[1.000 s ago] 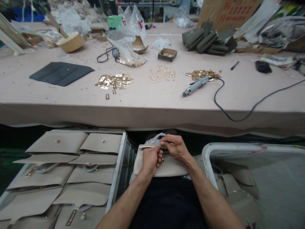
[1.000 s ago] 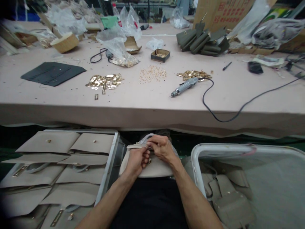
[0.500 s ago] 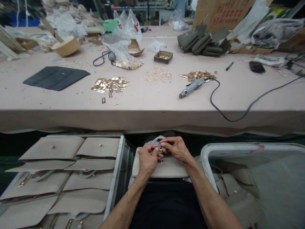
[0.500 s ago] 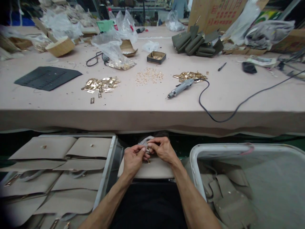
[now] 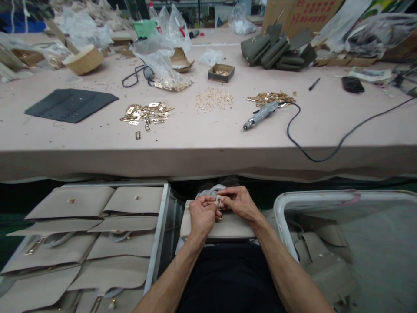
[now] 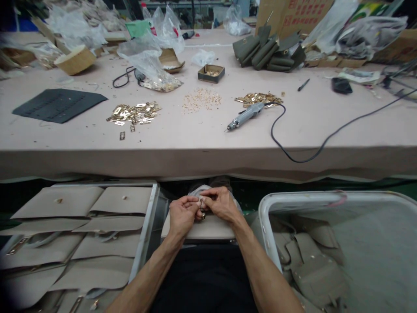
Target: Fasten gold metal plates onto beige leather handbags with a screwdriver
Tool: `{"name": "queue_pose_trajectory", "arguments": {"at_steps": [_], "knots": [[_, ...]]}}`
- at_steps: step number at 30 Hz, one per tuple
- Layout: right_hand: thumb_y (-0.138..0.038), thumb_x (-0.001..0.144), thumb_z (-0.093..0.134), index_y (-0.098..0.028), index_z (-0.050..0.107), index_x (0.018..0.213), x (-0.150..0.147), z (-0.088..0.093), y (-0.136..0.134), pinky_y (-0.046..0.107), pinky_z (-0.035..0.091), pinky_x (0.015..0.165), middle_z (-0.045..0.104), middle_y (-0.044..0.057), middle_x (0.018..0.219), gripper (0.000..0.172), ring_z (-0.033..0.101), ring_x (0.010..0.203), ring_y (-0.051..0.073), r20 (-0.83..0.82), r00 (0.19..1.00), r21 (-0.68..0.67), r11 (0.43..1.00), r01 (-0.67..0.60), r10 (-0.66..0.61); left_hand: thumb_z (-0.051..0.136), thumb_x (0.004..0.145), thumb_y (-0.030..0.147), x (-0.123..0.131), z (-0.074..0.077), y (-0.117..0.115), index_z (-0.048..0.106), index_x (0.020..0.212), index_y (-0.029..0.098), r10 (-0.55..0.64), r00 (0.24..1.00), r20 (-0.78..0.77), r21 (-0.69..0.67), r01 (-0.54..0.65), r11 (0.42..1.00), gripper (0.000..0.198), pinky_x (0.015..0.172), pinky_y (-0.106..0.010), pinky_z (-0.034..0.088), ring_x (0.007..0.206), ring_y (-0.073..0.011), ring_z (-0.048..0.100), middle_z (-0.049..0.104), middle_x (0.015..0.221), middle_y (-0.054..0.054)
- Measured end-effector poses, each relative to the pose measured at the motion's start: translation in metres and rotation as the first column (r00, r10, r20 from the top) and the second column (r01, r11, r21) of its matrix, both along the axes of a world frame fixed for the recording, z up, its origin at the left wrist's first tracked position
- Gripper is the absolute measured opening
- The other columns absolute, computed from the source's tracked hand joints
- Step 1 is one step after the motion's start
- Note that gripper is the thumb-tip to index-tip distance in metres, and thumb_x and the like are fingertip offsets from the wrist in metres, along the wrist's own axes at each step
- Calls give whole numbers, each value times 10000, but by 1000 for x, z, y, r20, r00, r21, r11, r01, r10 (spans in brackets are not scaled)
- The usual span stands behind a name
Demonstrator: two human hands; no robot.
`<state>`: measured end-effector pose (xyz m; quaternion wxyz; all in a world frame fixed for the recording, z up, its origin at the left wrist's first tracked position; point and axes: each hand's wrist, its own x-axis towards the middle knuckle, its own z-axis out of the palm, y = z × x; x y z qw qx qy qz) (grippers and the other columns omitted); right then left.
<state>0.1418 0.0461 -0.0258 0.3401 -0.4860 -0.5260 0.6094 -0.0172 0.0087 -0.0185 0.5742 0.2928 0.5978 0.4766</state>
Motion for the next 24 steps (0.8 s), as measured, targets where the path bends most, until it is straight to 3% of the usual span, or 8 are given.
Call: {"name": "queue_pose_trajectory", "arguments": {"at_steps": [4,7,10,15,19,24], "knots": [[-283,798,760,-161,828,958,-4,3,1,243,517,555,730,47,709,213,663,600,179,75,997,18,999,34,-35,781,693,304,1,-1,-2,642,870,131,7,1000,-4,-4,-7,1000,285,395,-234,529,366,-150,593,679,482,-33],[-403,851,783,-160,816,885,-5,6,1,241,506,533,699,45,640,248,646,554,172,87,995,9,999,42,-42,796,681,308,2,0,-2,635,835,141,10,1000,10,6,-10,1000,278,403,-236,535,368,-150,594,671,473,-29],[-494,888,768,-157,810,899,-4,3,0,251,526,558,707,55,659,340,661,574,176,19,1000,-21,1000,16,-16,801,686,316,2,-1,-2,631,824,146,18,1000,20,7,-18,1000,277,400,-234,530,369,-147,593,669,473,-25],[-411,803,848,-146,807,958,-2,-1,-1,266,544,598,730,58,741,309,660,611,174,-119,990,-37,996,76,-80,787,712,298,2,2,-2,627,873,149,-9,999,31,26,8,1000,272,426,-233,544,422,-147,630,702,557,-23],[-339,858,781,-160,809,959,0,10,-3,264,514,612,716,50,793,208,637,653,166,-34,994,163,980,112,-108,790,706,289,3,7,-1,659,942,143,-117,993,-4,44,117,992,306,425,-221,537,531,-160,693,763,792,-68],[-184,899,664,-184,817,896,2,29,-4,271,459,658,688,46,796,153,610,706,158,186,977,523,852,-6,-107,756,691,267,6,6,-1,679,907,132,-131,991,-7,60,132,990,267,472,-226,557,532,-155,690,721,714,-44]]}}
